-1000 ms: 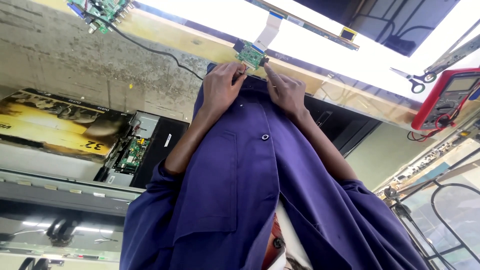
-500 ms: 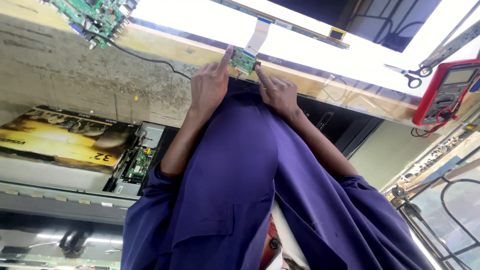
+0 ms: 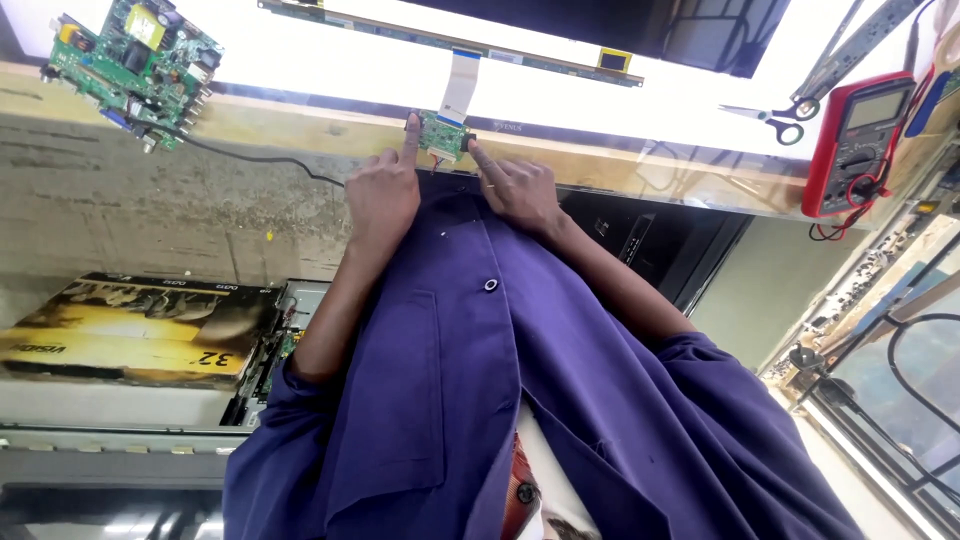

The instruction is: Connecting ribbon cables and wires to a television circuit board and testing connections with a multimeter.

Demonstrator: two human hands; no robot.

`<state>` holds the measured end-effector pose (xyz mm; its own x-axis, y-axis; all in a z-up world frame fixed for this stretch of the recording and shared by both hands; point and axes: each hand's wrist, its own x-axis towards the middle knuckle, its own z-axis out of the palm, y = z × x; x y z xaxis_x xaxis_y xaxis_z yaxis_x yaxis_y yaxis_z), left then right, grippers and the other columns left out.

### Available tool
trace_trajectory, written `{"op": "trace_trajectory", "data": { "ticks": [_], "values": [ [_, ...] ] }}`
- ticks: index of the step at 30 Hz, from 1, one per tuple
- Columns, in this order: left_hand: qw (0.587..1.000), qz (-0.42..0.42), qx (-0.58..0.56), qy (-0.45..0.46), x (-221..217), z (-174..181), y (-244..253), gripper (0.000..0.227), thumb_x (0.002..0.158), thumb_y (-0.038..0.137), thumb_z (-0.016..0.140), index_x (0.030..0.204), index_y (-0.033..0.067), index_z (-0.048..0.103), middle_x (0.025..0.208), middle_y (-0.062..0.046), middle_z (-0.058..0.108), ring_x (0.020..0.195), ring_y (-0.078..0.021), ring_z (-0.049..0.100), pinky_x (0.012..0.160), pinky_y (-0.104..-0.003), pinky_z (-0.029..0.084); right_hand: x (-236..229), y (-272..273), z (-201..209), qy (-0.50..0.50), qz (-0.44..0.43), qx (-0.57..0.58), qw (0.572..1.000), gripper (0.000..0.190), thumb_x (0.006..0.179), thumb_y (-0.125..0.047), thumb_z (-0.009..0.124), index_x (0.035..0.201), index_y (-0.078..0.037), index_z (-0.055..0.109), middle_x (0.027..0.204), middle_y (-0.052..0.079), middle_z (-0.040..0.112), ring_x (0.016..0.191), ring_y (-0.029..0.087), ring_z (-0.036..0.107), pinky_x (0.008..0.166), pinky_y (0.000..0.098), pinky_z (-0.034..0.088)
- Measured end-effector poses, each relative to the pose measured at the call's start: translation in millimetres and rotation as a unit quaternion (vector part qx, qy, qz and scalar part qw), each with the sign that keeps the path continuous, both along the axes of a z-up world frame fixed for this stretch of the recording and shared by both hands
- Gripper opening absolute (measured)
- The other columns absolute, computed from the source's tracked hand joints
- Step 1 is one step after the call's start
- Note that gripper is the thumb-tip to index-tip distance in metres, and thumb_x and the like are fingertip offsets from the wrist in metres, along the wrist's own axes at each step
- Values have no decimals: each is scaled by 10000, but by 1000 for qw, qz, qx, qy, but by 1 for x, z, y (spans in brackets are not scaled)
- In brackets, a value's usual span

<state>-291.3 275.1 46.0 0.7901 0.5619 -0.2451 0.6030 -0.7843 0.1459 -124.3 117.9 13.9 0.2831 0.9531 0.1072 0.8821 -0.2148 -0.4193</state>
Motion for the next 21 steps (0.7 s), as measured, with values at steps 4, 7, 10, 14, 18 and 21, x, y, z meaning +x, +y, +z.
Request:
{"op": "trace_trajectory", "data": {
  "ticks": [4, 7, 10, 14, 18, 21],
  "values": [
    [998, 15, -35, 46, 2, 1, 0, 696, 897, 148, 498, 1557, 262, 311, 794, -47, 659, 734, -241, 684, 574, -431, 572, 0, -2, -2, -6, 1, -1, 1000, 404, 928, -272, 570, 1327, -238, 623, 671, 33, 682, 583, 227, 686, 543, 354, 566],
    [998, 11, -43, 47, 3, 5, 0, 697, 908, 132, 491, 1564, 249, 287, 815, -55, 669, 758, -243, 693, 605, -433, 582, -1, 0, 2, -3, 2, -10, 1000, 436, 930, -248, 568, 1366, -233, 594, 672, 40, 686, 591, 232, 692, 546, 363, 567],
    [995, 25, -69, 67, 6, 9, -1, 702, 914, 123, 463, 1570, 259, 252, 829, -63, 674, 782, -261, 697, 610, -455, 578, -1, 0, 2, -3, 6, -17, 1000, 465, 910, -215, 567, 1374, -226, 587, 659, 41, 682, 581, 224, 688, 527, 352, 561],
    [995, 35, -54, 72, 8, 13, -2, 693, 910, 134, 475, 1560, 290, 291, 798, -47, 670, 745, -247, 686, 597, -447, 575, 1, 0, 6, 8, 7, -22, 1000, 458, 890, -206, 580, 1346, -214, 610, 662, 52, 684, 579, 232, 686, 523, 357, 557],
    [999, 34, -9, 28, 3, 11, -7, 671, 904, 165, 491, 1546, 281, 335, 790, -39, 663, 730, -236, 684, 592, -437, 584, 10, -5, -1, 84, 1, -21, 996, 395, 892, -226, 594, 1280, -191, 659, 679, 66, 691, 618, 261, 700, 525, 381, 548],
    [999, 32, -10, -3, 0, 17, -9, 659, 913, 159, 484, 1548, 235, 328, 795, -55, 658, 723, -259, 684, 584, -464, 584, 28, -8, 15, 66, -58, 61, 994, 462, 866, -126, 615, 1323, -183, 648, 675, 48, 673, 582, 237, 656, 520, 328, 503]
  ]
}}
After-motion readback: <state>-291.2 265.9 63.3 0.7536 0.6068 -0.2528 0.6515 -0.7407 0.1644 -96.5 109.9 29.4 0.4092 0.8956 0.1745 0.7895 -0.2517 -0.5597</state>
